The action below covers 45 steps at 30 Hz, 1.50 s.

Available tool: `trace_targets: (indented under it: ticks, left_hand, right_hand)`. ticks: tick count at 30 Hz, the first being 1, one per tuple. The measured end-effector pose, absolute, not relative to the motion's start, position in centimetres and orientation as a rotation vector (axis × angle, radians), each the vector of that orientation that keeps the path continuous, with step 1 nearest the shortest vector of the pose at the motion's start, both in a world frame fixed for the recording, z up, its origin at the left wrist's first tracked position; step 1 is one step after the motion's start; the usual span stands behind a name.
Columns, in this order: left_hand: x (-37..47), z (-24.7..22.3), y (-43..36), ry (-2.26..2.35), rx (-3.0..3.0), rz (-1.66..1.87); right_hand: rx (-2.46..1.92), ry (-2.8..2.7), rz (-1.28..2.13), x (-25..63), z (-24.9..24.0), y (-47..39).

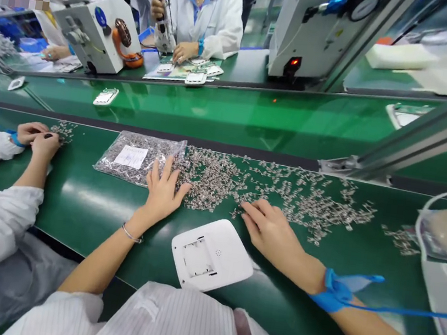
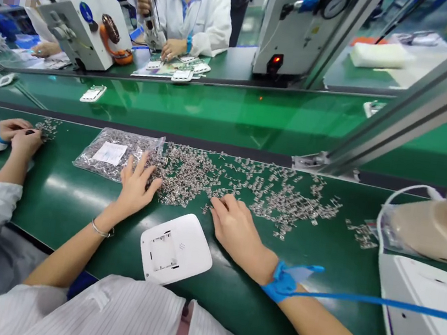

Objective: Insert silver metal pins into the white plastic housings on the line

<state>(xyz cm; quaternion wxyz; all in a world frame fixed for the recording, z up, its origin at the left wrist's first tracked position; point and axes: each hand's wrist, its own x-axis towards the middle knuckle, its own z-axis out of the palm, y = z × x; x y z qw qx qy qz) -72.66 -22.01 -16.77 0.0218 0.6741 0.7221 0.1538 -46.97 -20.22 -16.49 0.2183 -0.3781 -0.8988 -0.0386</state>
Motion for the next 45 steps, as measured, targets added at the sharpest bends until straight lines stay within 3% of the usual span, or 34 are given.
trace_targets:
  ticks: [3,7,13,16,22,31,37,45]
  left_hand:
    - [-71.9,-16.2,-25.1,1.932,2.25,0.723]
    - [-69.9,-15.7,-29.2,1.321,2.342,0.515]
    - [-69.2,-15.9,-33.2,2.002,2.03,0.652]
    - [-69.6,-15.6,-34.4,2.118,2.074,0.763]
    - [-69.7,-16.1,-33.5,2.079,2.614,0.554]
    - [-63.5,-18.6,-32.0,2.018,2.892,1.159]
    - [-61.9,-18.9,-32.2,2.098,2.831,1.012]
    - [-62.2,-20.0,-31.9,1.983,2.774,1.187]
  right_hand:
    - [-1.067,-2.581,-0.164,-47.0,-17.2,-19.6]
    - [-1.037,-2.606,-0.215,-46.9,-18.0,-19.8]
    - [-1.046,-2.542,-0.293,-46.4,-17.8,-21.1]
    - [-1.036,-2.483,-0.195,-45.6,-17.6,-21.8]
    - [-1.085,-2.214,0.189,-45.6,-16.1,-24.0]
    - [-1.275,-1.666,0.956,-47.3,-14.6,-25.9]
    - [-1.274,-1.554,1.05,-47.7,-14.8,-25.9]
    - [-1.243,-1.461,1.101,-47.4,-15.0,-26.1]
